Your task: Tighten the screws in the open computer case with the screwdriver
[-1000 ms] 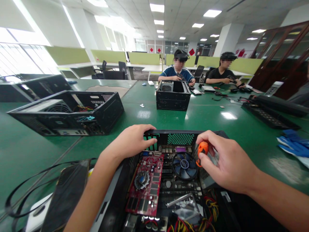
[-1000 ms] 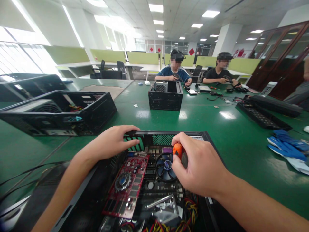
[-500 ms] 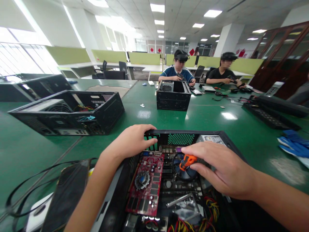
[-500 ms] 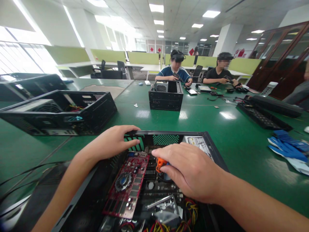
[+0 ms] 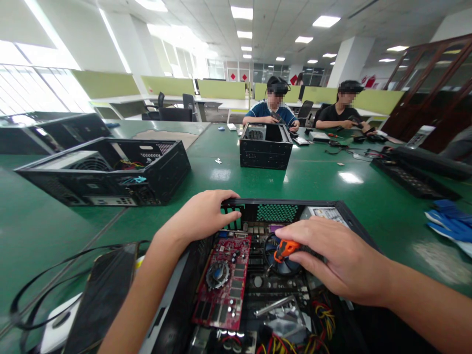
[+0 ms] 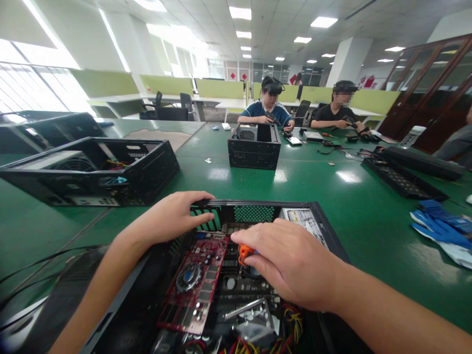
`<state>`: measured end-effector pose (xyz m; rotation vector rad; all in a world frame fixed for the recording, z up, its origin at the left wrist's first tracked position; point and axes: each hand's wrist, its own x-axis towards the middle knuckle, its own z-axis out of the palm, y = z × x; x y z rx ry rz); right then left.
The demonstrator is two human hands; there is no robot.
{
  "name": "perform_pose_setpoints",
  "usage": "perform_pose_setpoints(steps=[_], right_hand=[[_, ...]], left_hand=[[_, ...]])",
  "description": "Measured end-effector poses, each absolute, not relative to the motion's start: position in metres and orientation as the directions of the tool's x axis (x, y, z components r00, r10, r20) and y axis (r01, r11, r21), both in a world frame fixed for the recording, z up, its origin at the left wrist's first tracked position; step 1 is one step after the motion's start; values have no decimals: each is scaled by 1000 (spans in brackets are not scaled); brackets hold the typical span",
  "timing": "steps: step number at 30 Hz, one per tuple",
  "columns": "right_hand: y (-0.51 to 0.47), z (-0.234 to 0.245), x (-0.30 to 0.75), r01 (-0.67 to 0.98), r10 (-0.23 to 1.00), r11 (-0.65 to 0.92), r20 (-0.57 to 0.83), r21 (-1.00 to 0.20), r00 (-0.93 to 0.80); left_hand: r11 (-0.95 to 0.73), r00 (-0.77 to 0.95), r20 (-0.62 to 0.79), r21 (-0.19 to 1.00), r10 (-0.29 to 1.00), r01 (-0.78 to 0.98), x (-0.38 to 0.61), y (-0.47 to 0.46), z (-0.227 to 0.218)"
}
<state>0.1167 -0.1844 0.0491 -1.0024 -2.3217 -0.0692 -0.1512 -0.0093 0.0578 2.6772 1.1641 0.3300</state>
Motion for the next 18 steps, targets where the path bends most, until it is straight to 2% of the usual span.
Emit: perform_pose_setpoints(steps=[18], right_hand=[[-182, 46, 120, 706, 702, 662, 537, -251, -468]], left_hand=[[-662, 665, 85, 248, 742, 707, -150, -9, 58]])
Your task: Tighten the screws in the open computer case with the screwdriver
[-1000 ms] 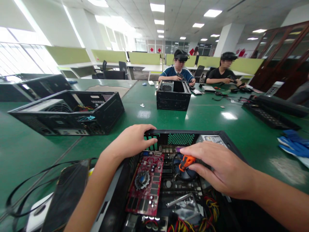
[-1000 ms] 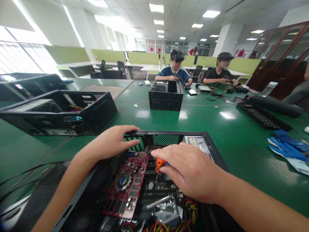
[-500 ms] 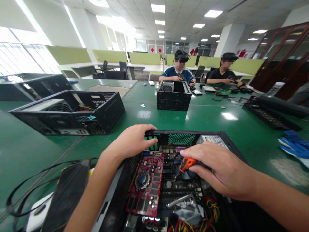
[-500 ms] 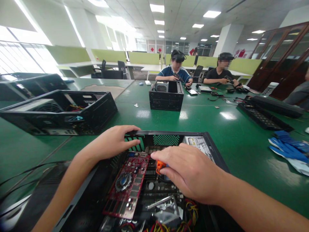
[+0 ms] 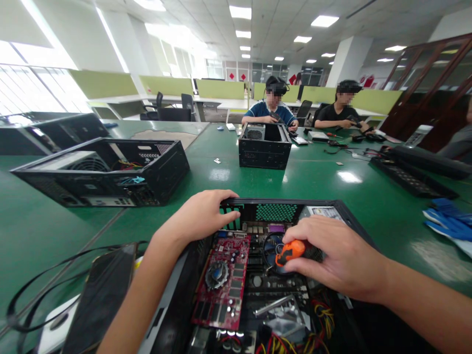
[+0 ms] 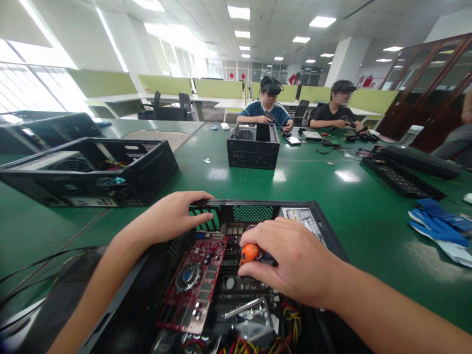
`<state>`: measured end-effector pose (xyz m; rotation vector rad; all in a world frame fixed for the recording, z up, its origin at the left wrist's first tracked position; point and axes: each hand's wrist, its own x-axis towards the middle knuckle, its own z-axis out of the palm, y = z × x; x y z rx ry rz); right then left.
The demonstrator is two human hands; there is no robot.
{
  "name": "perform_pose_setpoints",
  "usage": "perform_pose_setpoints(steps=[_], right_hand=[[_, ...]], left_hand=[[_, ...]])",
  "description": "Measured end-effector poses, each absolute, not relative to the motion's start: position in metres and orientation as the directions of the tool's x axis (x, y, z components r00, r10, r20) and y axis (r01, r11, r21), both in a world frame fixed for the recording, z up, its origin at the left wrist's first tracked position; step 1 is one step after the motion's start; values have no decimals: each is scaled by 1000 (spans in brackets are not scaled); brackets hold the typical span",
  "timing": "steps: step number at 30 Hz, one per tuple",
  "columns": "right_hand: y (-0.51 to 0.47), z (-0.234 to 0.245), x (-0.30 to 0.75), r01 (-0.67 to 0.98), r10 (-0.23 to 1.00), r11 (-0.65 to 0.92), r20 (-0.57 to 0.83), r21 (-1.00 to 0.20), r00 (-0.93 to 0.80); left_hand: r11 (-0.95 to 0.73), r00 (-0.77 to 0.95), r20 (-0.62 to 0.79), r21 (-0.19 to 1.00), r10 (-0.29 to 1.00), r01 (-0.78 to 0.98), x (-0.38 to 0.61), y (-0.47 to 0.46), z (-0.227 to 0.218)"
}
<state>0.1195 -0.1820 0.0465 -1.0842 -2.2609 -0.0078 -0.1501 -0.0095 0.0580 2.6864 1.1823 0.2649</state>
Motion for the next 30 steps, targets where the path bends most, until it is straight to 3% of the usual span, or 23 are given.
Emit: perform_pose_setpoints(steps=[23, 30], right_hand=[[-184, 49, 117, 652, 655, 722, 535, -233, -534], [-184, 50, 118, 689, 693, 680, 527, -251, -492]], left_hand=[[-666, 671, 81, 253, 737, 701, -149, -11, 59], [-665, 669, 81, 253, 738, 703, -149, -10, 59]])
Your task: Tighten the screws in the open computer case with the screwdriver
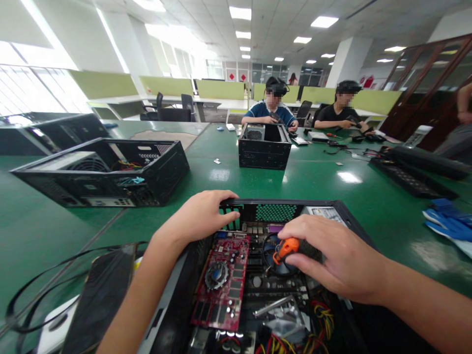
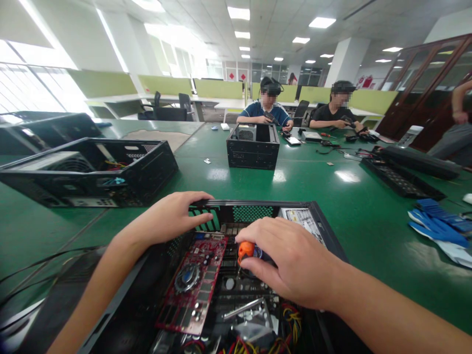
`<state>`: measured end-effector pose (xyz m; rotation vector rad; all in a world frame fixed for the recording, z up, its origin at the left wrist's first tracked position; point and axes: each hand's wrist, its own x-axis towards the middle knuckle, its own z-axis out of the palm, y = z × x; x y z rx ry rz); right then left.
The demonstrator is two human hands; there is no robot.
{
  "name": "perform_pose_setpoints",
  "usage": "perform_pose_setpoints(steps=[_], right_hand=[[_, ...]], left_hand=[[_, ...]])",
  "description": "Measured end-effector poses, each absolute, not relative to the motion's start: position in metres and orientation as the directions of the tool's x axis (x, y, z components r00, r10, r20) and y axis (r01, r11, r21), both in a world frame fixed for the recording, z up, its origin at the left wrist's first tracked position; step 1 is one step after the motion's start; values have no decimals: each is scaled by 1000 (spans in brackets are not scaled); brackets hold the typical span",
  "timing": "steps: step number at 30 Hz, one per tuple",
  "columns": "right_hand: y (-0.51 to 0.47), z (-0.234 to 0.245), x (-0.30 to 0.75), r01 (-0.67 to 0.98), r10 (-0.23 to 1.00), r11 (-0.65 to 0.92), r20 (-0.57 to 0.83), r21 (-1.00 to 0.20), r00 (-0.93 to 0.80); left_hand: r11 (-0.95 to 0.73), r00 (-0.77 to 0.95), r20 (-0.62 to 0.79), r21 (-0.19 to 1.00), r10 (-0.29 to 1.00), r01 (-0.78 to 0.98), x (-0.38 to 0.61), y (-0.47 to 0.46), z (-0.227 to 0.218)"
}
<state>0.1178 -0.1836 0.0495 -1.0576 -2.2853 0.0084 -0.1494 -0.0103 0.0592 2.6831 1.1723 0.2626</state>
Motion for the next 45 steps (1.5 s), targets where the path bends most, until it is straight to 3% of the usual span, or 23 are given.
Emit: perform_pose_setpoints(steps=[9, 18, 30, 45], right_hand=[[-188, 54, 115, 726, 722, 634, 539, -265, -434], [-189, 56, 117, 861, 728, 447, 658, -244, -192], [-186, 52, 118, 915, 737, 375, 647, -150, -196], [-184, 49, 119, 926, 775, 350, 599, -141, -202]], left_hand=[[-661, 667, 74, 248, 741, 708, -150, -10, 58], [-668, 672, 72, 233, 737, 707, -151, -9, 56], [-663, 667, 76, 236, 742, 711, -150, -10, 58], [-662, 667, 69, 233, 742, 712, -149, -11, 60]])
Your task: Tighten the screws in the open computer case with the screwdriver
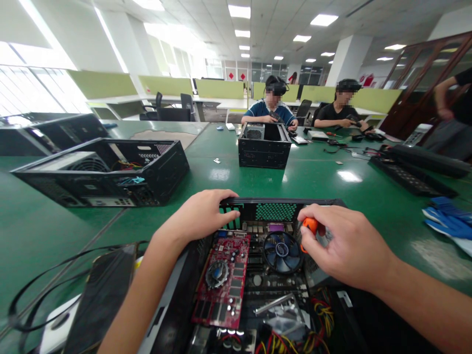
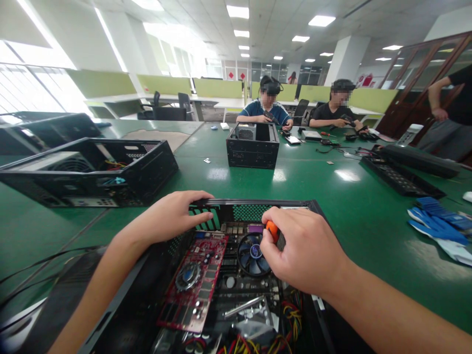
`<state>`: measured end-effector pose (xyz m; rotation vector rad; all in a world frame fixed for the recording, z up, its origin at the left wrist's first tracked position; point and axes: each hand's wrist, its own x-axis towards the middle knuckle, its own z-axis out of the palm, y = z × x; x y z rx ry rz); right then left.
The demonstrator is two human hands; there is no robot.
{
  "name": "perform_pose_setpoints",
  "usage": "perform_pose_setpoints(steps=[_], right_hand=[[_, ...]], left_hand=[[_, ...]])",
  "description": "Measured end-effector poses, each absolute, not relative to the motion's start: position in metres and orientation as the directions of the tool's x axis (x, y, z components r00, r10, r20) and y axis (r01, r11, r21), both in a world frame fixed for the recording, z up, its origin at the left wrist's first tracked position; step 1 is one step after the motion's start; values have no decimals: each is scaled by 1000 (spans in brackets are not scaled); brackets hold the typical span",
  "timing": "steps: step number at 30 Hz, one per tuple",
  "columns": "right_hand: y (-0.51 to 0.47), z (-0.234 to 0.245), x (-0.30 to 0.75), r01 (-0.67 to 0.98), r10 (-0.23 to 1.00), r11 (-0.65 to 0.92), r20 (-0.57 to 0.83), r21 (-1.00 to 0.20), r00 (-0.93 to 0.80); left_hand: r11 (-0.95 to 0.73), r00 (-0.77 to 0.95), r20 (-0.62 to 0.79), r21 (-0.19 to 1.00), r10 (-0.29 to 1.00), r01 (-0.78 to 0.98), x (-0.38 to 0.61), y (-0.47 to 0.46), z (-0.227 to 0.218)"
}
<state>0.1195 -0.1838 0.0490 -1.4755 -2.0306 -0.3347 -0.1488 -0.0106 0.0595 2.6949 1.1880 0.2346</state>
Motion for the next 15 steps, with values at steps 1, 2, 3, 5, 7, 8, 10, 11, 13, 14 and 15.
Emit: perform_pose_setpoints(steps=[1, 2, 3, 5, 7, 8, 10, 11, 13, 14, 15], right_hand=[[-184, 49, 120, 928, 778, 346, 595, -139, -200], [-184, 49, 120, 929, 782, 342, 590, -139, -199], [-184, 48, 120, 930, 787, 339, 585, -140, -199], [-184, 48, 120, 931, 797, 334, 571, -145, -197], [-185, 47, 121, 931, 805, 329, 561, -157, -191], [-186, 47, 121, 930, 808, 329, 558, -162, -188], [-187, 48, 120, 928, 811, 330, 555, -172, -186], [-187, 49, 119, 927, 812, 332, 554, -174, -187], [-188, 50, 118, 926, 813, 335, 550, -173, -191], [-189, 50, 118, 926, 813, 336, 549, -171, -193], [-189, 51, 117, 926, 813, 336, 548, -170, -194]], left_hand=[[-662, 666, 68, 231, 742, 714, -149, -11, 59], [-661, 666, 68, 228, 743, 715, -149, -11, 59], [-660, 664, 67, 227, 744, 716, -149, -11, 59], [-658, 662, 66, 226, 746, 718, -149, -10, 58], [-658, 662, 70, 228, 746, 717, -149, -10, 57], [-659, 663, 71, 229, 745, 716, -149, -9, 57], [-662, 666, 73, 230, 743, 714, -149, -9, 57], [-663, 667, 73, 230, 742, 712, -149, -8, 56], [-664, 668, 74, 233, 741, 711, -150, -8, 57], [-663, 667, 76, 235, 741, 711, -150, -8, 57], [-664, 667, 78, 237, 741, 710, -150, -8, 57]])
